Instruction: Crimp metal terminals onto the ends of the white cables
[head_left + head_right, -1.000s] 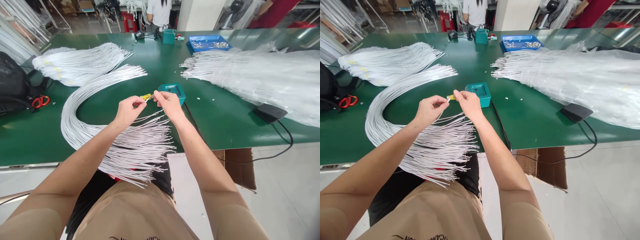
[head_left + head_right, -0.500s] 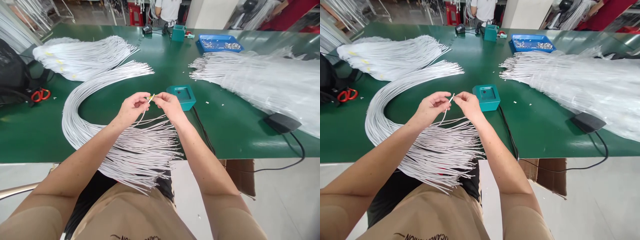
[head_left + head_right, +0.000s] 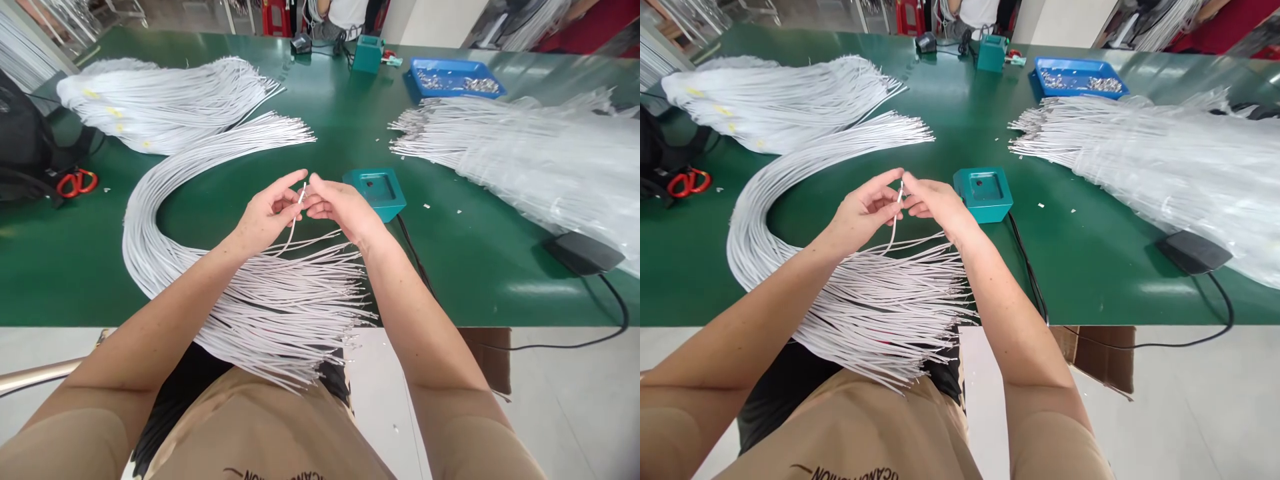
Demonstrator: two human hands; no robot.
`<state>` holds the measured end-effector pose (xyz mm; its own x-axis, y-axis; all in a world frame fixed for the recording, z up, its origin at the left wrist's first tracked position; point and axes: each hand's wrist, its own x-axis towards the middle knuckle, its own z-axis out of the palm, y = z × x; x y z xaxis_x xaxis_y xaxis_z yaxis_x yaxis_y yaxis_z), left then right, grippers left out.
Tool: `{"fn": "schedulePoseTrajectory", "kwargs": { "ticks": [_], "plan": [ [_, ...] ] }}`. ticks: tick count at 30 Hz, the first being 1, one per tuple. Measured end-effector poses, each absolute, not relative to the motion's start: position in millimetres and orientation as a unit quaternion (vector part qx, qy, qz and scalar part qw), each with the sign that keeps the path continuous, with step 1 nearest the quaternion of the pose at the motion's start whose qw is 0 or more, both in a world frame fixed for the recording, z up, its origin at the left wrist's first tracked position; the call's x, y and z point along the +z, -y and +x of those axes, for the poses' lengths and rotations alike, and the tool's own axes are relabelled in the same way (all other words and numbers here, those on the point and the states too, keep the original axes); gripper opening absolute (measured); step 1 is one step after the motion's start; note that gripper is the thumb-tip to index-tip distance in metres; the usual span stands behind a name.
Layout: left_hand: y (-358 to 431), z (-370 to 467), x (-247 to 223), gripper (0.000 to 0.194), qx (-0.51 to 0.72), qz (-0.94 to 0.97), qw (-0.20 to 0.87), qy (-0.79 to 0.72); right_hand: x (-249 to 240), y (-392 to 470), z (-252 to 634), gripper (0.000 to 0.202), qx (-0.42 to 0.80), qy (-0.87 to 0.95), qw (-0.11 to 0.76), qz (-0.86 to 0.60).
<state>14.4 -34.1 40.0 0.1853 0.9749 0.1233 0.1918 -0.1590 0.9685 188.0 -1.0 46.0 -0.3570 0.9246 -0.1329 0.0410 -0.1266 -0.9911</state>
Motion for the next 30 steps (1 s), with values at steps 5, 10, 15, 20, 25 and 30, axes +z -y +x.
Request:
{"fn": "schedulePoseTrajectory", "kwargs": {
  "ticks": [5,10,15,20,25,30],
  "plan": [
    [27,7,39,0.048,0.412,0.649,0.46,-0.444,34,-6,186,0.024,0.618,0.561,0.38,-0.399],
    [12,1,40,0.043,0.402,0.507,0.614,-0.452,33,-12,190,0.02,0.283,0.79,0.371,-0.397],
    [-6,5,28,0.036,0.397,0.396,0.688,-0.461,34,-26,199,0.039,-0.039,0.918,0.183,-0.35],
    [-18,8,4,0.049,0.427,0.44,0.595,-0.52,24,-52,201,0.022,-0.054,0.891,0.109,-0.438],
    [-23,6,-5,0.051,0.416,0.48,0.558,-0.535,20,-66,199,0.017,-0.01,0.884,0.021,-0.466],
    [-24,9,-6,0.05,0.411,0.489,0.559,-0.529,18,-69,198,0.013,0.032,0.871,0.042,-0.489]
  ]
}}
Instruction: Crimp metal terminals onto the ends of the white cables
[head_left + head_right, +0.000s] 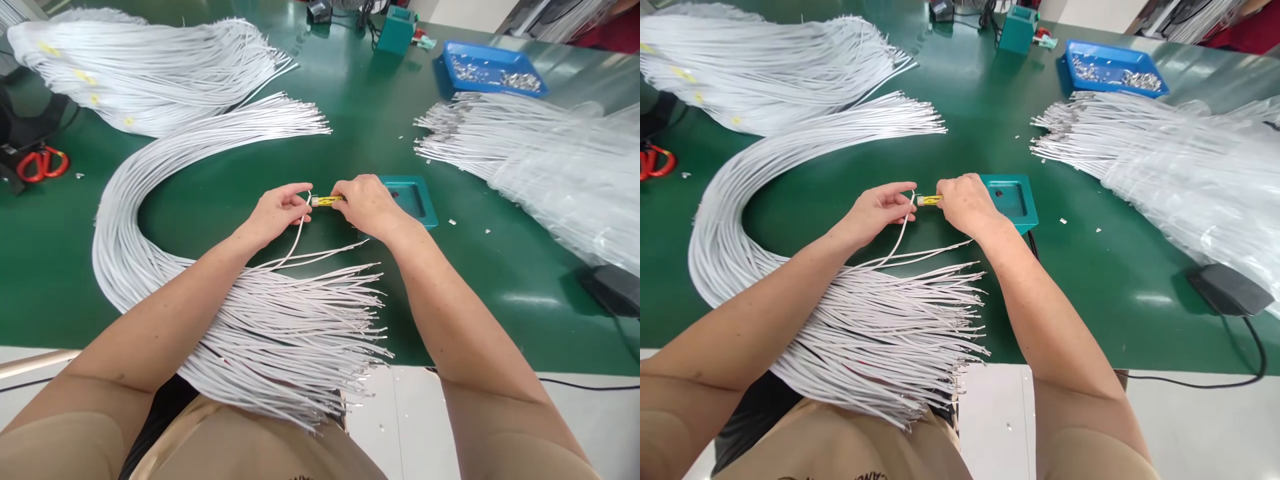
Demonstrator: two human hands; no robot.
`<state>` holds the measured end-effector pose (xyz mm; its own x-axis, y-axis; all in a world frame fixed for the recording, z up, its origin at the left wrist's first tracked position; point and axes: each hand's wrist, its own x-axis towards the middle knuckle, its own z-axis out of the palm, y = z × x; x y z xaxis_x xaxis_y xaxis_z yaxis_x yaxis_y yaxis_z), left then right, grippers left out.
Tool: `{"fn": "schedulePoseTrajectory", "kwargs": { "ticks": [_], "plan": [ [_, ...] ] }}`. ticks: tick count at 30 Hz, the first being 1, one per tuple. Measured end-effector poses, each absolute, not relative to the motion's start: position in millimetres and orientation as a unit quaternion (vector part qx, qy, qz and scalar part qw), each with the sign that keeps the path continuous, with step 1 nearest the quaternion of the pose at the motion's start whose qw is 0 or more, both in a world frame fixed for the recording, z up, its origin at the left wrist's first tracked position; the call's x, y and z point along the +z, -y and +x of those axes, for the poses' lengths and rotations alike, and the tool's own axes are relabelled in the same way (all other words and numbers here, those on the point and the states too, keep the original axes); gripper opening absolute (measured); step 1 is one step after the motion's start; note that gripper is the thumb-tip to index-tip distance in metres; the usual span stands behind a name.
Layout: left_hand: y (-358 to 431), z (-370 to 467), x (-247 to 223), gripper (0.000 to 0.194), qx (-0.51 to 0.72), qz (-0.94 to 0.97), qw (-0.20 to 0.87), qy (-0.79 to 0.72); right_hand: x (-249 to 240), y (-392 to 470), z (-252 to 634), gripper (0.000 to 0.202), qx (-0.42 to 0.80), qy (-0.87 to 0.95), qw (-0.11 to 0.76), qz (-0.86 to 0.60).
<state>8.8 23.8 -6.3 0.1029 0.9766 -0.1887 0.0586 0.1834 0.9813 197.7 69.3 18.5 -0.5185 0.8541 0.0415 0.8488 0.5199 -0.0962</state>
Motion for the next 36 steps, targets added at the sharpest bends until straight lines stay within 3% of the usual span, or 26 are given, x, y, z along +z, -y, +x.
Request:
{"fn": "schedulePoseTrajectory", "kwargs": {
  "ticks": [10,13,26,30,36],
  "plan": [
    [-25,13,-12,0.05,0.402,0.504,0.524,-0.557,17,-77,198,0.011,0.102,0.843,0.081,-0.521],
    [-25,13,-14,0.051,0.396,0.508,0.517,-0.564,16,-73,198,0.019,0.087,0.842,0.114,-0.52],
    [-30,9,-29,0.054,0.35,0.577,0.453,-0.583,14,-63,205,0.012,0.068,0.846,0.153,-0.507],
    [-29,10,-25,0.054,0.356,0.571,0.454,-0.584,5,-52,224,0.034,-0.046,0.806,0.219,-0.547],
    [-24,3,-15,0.052,0.368,0.556,0.466,-0.582,-12,-52,232,0.045,-0.087,0.761,0.169,-0.62]
  ]
}}
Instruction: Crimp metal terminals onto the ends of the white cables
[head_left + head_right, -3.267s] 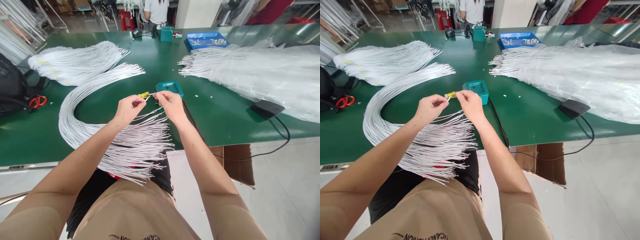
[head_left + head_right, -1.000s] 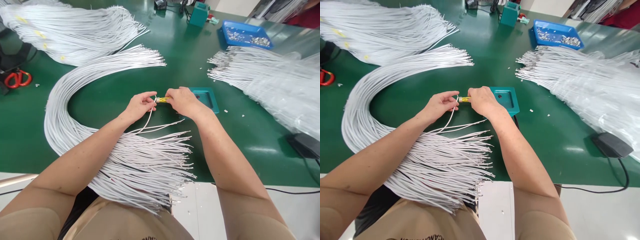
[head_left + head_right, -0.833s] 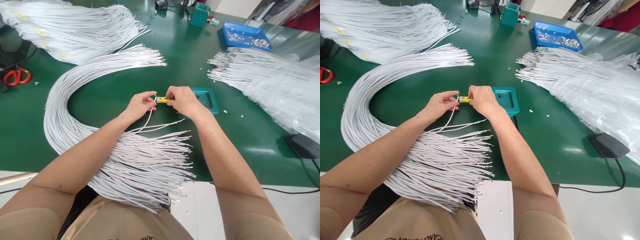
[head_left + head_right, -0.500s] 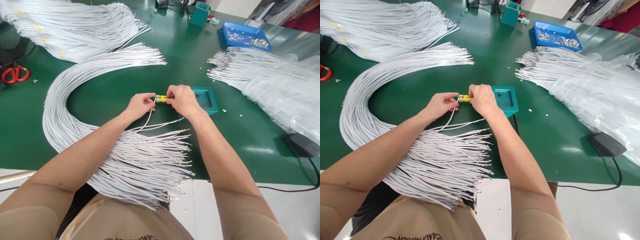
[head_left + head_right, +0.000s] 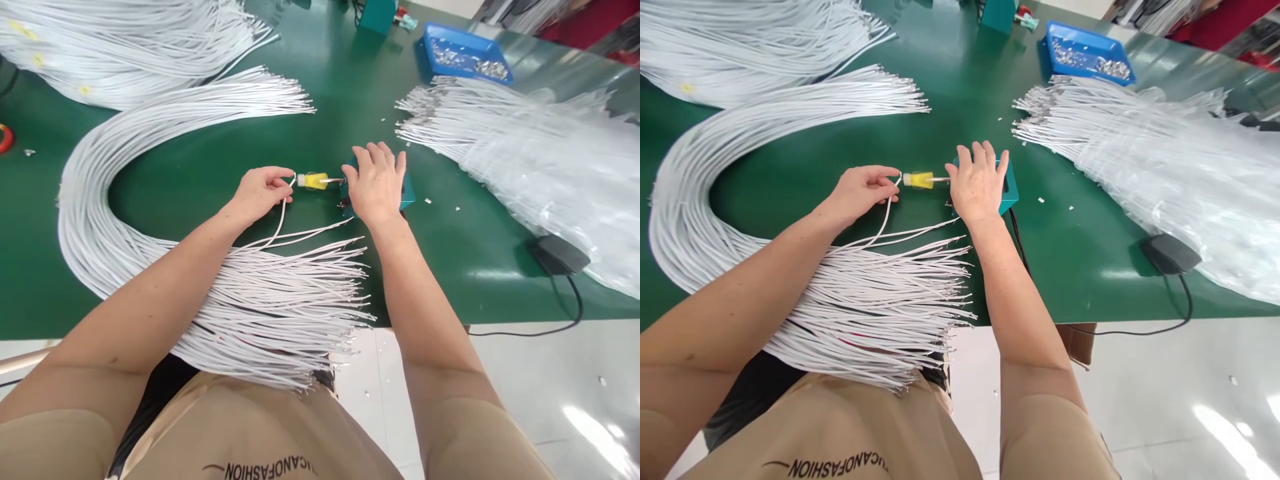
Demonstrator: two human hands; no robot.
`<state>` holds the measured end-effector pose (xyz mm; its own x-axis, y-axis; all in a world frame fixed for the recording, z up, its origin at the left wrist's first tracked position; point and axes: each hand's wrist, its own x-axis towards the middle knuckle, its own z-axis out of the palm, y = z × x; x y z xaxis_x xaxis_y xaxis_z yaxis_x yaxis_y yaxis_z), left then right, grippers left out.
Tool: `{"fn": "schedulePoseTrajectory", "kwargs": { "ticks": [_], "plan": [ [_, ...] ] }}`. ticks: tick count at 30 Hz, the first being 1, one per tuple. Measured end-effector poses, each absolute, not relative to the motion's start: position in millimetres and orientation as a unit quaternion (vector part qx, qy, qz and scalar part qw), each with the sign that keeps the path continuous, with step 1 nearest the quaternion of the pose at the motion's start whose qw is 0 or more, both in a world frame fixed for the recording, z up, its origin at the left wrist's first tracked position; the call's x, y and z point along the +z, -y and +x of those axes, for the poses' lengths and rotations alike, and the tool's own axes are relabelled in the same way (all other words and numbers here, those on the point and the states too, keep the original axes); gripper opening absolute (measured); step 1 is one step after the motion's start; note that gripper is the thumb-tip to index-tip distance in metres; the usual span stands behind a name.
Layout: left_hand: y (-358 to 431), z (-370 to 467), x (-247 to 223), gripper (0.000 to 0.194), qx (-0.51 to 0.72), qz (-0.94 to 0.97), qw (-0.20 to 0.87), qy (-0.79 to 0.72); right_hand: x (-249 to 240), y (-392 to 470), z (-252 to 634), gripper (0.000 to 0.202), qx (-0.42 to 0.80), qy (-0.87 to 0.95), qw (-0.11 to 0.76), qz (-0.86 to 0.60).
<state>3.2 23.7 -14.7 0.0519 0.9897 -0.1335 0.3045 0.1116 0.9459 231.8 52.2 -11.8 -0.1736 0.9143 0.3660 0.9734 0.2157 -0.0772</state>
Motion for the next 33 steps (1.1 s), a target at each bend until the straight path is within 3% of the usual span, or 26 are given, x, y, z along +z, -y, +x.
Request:
{"fn": "schedulePoseTrajectory", "kwargs": {
  "ticks": [5,12,17,21,26,30,33],
  "plan": [
    [-17,-5,-11,0.066,0.396,0.542,0.477,-0.568,4,-33,238,0.043,-0.069,0.764,0.24,-0.595],
    [-9,-10,-6,0.053,0.437,0.51,0.544,-0.503,19,65,272,0.026,0.013,0.7,0.391,-0.597],
    [0,-5,22,0.042,0.422,0.515,0.565,-0.488,-11,121,291,0.023,0.16,0.601,0.38,-0.684],
    [19,-1,52,0.038,0.401,0.58,0.524,-0.479,-35,135,295,0.023,0.147,0.594,0.382,-0.692],
    [62,-5,76,0.035,0.281,0.719,0.41,-0.486,-42,132,295,0.023,0.134,0.597,0.398,-0.684],
    [85,-21,74,0.046,-0.023,0.8,0.434,-0.413,-44,130,295,0.022,0.13,0.603,0.396,-0.68],
    [80,-42,64,0.052,0.054,0.794,0.317,-0.516,-46,130,295,0.022,0.125,0.605,0.394,-0.68]
  ]
}}
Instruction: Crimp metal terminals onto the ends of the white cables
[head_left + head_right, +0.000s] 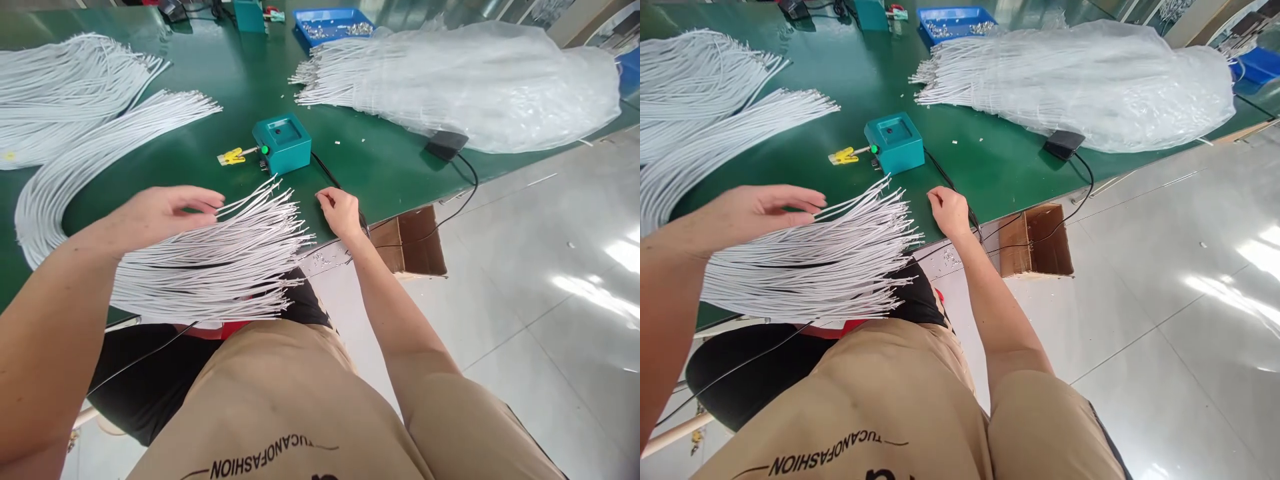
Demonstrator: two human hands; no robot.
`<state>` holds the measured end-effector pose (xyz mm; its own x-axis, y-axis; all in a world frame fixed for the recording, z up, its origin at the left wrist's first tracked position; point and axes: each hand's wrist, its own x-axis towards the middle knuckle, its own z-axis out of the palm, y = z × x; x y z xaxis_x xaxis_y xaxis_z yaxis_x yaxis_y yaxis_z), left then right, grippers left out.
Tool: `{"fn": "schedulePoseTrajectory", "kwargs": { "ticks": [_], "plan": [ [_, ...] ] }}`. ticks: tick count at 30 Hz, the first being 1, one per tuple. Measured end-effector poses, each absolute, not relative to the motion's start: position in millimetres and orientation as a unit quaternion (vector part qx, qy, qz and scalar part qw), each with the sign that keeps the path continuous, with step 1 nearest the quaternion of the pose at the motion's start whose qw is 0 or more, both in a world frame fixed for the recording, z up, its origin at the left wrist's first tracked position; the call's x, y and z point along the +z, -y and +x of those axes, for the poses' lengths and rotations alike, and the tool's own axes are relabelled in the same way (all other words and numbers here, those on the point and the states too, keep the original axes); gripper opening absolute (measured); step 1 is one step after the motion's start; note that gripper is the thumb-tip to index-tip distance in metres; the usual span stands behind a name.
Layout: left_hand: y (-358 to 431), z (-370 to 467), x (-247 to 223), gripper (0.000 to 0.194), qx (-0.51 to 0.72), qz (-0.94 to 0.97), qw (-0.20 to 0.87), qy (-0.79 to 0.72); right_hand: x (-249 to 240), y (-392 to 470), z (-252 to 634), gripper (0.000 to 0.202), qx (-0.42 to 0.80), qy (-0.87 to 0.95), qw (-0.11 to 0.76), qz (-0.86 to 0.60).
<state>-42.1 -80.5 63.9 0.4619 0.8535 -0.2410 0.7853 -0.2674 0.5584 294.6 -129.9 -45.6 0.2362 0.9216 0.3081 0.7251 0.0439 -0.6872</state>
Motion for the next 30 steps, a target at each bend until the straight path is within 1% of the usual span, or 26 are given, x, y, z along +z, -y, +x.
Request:
{"fn": "schedulePoseTrajectory", "kwargs": {
  "ticks": [1,2,3,4,6,7,11,16,18,21,27,30],
  "plan": [
    [77,-50,59,0.053,0.071,0.788,0.259,-0.554,-46,130,294,0.022,0.123,0.606,0.395,-0.679],
    [73,-59,54,0.056,0.06,0.782,0.216,-0.581,-46,130,294,0.023,0.122,0.608,0.396,-0.678],
    [69,-67,48,0.062,0.02,0.782,0.187,-0.594,-46,131,294,0.023,0.122,0.61,0.396,-0.676],
    [67,-76,42,0.072,-0.033,0.787,0.163,-0.594,-45,131,294,0.023,0.122,0.612,0.396,-0.674],
    [68,-91,29,0.092,-0.12,0.779,0.156,-0.595,-45,131,294,0.023,0.124,0.615,0.396,-0.671],
    [71,-98,23,0.094,-0.129,0.774,0.158,-0.599,-44,132,294,0.024,0.125,0.615,0.396,-0.671],
    [93,-115,9,0.071,-0.076,0.8,0.144,-0.577,-44,132,294,0.024,0.127,0.616,0.396,-0.669],
    [115,-116,10,0.063,-0.028,0.811,0.133,-0.569,-46,132,293,0.024,0.125,0.617,0.392,-0.67],
    [119,-115,11,0.063,-0.03,0.805,0.123,-0.579,-46,132,293,0.024,0.123,0.619,0.396,-0.667],
    [122,-113,13,0.068,-0.04,0.79,0.122,-0.6,-46,132,293,0.024,0.122,0.62,0.401,-0.663],
    [128,-112,23,0.071,-0.047,0.774,0.16,-0.611,-45,134,293,0.025,0.118,0.628,0.405,-0.654],
    [129,-115,27,0.079,-0.056,0.772,0.172,-0.61,-45,134,293,0.024,0.116,0.63,0.408,-0.65]
  ]
}}
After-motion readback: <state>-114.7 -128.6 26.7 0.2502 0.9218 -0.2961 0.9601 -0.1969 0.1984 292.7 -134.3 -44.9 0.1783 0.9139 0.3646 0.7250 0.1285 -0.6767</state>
